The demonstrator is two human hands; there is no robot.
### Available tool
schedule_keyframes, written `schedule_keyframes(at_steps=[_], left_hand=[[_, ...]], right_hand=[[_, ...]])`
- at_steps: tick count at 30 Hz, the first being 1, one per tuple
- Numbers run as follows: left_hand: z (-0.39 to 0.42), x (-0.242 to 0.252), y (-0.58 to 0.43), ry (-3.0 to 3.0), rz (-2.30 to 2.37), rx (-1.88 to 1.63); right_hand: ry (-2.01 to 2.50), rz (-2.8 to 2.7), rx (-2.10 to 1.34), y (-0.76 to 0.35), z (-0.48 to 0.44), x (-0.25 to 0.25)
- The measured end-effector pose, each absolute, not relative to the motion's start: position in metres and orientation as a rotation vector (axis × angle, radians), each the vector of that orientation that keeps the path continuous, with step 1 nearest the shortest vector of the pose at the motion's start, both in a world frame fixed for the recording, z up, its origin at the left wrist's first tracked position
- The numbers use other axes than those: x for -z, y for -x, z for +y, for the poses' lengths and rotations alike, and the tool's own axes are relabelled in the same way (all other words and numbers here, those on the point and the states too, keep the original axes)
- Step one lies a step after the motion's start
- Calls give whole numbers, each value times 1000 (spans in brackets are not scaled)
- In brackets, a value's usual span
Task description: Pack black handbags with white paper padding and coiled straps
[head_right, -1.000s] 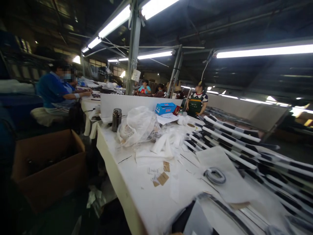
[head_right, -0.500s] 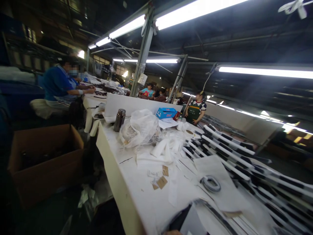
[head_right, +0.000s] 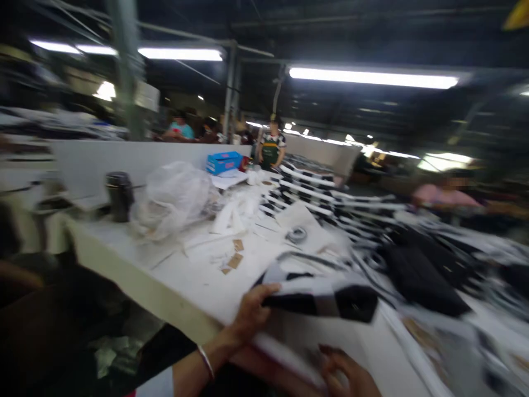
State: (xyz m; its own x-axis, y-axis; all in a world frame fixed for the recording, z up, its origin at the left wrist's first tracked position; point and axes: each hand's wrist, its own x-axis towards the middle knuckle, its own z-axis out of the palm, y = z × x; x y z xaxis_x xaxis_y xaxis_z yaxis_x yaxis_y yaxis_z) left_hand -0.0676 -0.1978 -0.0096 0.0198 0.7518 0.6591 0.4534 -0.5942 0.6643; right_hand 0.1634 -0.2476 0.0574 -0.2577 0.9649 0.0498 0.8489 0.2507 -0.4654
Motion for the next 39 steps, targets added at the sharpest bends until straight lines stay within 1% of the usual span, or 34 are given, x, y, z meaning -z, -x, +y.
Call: schedule_keyframes(at_steps=[2,4,9,12,14,19,21,25,29,39], left_hand=[[-198,-3,75,-1989,1235,-1505],[-190,-10,78,-1971,1249,-1455],[-187,-11,76,-1995,1278,-1382],[-190,-12,75,-2004,1308,-1390],[-190,-12,76,-2011,1336,-1393],[-187,-8,76,-2039,1357,-1403],[-187,-7,76,-2050,1362,-1393],[-187,-6,75,-2073,1379,-1399],[-187,-5,74,-2090,1386,-1398],[-188,-6,73,-2085,1381,-1376]], right_hand=[[1623,-2144,-730,-180,-265,-53],[1532,-2017,-864,-186,-273,-50],[1549,-1834,-916,-186,-279,-51],[1610,-1768,-815,-210,-280,-59],[1739,-1673,-688,-243,-279,-66],[2273,-1413,-279,-352,-277,-79],[2468,-1354,-187,-385,-278,-76],[2671,-1396,-228,-417,-273,-62],[2689,-1444,-234,-426,-264,-55],[2720,-1441,-144,-436,-263,-59]])
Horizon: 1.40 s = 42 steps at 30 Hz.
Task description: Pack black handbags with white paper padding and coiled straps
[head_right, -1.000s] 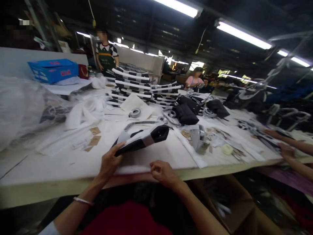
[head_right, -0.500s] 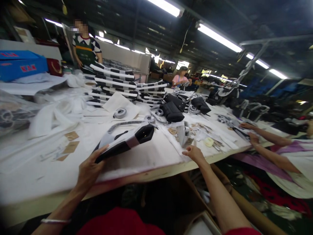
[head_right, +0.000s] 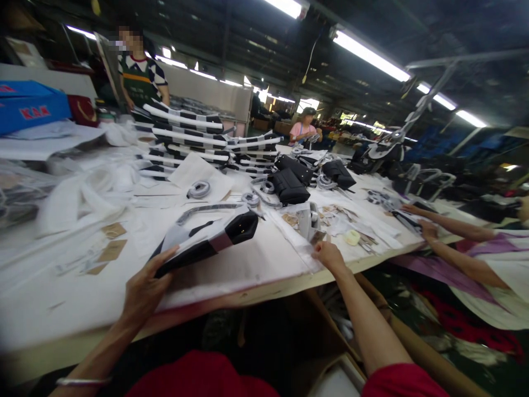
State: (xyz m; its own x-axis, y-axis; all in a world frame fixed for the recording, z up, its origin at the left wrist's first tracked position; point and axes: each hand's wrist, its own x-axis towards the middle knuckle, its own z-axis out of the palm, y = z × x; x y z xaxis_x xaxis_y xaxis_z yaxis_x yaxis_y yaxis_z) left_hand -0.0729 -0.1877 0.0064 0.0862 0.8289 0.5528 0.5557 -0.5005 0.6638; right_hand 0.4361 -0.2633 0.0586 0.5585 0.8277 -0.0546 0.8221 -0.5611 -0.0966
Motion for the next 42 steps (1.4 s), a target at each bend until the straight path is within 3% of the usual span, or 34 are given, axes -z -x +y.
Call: schedule_keyframes(at_steps=[11,18,24,29,34,36,38,42], left_hand=[[-188,-10,73,-2038,1402,-1386],[-189,-18,72,-1881,1411,-1351],[-188,-30,75,-1723,1427,-1371],[-187,-34,77,-1603,1387,-1398],[-186,-32,78,-1545,1347,-1427],[-187,-30,79,-1523,1323,-1435],[-188,-28,79,-1495,1291,-1441],[-187,-24,78,-1461,1228,-1452]], right_hand=[[2515,-1302,-116,-422,-266,-78],[1678,-780,-924,-315,-252,-75],[1353,-1029,-1527,-158,-244,-47],[1260,-1133,-1751,-94,-246,-30],[1276,-1393,-1865,-119,-248,-43],[1387,-1526,-1836,-146,-244,-49],[1641,-1571,-1575,-179,-234,-47],[2027,-1706,-382,-235,-198,-9]])
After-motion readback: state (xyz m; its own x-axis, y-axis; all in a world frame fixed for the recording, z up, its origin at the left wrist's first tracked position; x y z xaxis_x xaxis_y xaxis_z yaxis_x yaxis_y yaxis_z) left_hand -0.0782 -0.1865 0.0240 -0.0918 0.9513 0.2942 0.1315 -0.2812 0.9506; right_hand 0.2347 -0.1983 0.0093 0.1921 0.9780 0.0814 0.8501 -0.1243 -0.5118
